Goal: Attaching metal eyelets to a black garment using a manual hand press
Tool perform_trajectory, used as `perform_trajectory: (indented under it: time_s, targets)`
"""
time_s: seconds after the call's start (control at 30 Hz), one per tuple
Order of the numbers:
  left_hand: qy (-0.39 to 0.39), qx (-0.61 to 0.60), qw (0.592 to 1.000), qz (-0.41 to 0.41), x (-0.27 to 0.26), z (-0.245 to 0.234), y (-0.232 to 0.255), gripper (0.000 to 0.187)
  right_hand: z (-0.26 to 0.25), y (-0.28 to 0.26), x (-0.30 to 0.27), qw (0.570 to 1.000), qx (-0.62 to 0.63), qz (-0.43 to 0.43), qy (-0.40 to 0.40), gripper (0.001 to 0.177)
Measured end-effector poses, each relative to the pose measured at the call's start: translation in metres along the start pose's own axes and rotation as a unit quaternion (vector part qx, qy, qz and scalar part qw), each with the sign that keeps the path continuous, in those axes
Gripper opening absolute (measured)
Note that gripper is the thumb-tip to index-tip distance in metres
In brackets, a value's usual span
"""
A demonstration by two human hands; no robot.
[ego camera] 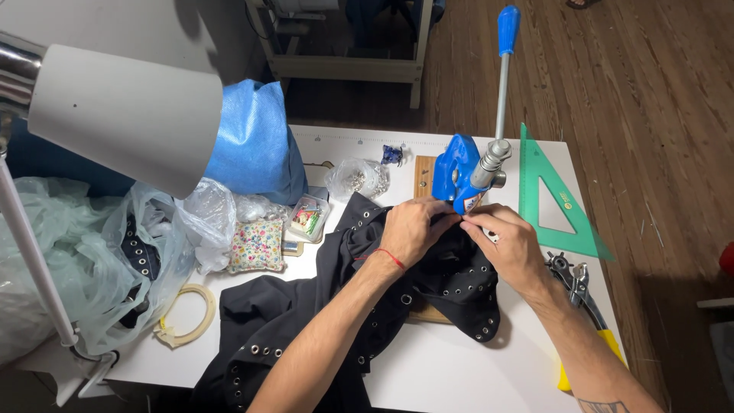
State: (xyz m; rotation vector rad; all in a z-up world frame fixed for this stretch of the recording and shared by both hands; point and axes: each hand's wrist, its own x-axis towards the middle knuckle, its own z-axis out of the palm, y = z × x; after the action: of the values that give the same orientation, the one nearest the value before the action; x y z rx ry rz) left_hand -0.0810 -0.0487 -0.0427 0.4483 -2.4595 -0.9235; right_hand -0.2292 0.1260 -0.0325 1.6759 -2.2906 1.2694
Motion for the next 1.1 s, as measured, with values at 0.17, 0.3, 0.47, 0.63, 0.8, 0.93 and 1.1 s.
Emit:
perform_trajectory:
  time_s: [0.17,0.3,0.47,0.63,0.8,0.93,1.1]
  targets:
    - [0.024,-0.022,0.999,0.015,-0.003,0.009,-0.008,0.019,-0.004,-0.002,-0.008,0.967,-0.189,-0.165,0.031,0.017]
    - [0.022,-0.049,0.999,0.006,-0.005,0.025,-0.029,0.021,0.000,0.005,-0.012,0.964,-0.194,-0.178,0.039,0.019]
    - [0.033,-0.087,0.996,-0.001,-0.005,0.035,-0.040,0.020,0.002,0.003,-0.010,0.983,-0.117,-0.140,0.031,0.021]
    - [0.062,-0.078,0.994,0.038,-0.007,0.036,-0.038,0.018,-0.028,-0.017,-0.005,0.988,-0.130,-0.087,0.002,0.022]
    - [0.089,-0.066,0.989,0.102,-0.007,0.037,-0.039,0.031,-0.091,-0.065,-0.009,0.967,-0.242,-0.054,-0.066,0.018]
    - [0.098,-0.062,0.987,0.112,-0.007,0.038,-0.040,0.031,-0.103,-0.064,-0.019,0.956,-0.285,-0.050,-0.047,0.014]
    - [0.095,-0.056,0.988,0.107,-0.007,0.040,-0.041,0.030,-0.106,-0.055,-0.023,0.952,-0.296,-0.005,-0.077,0.017]
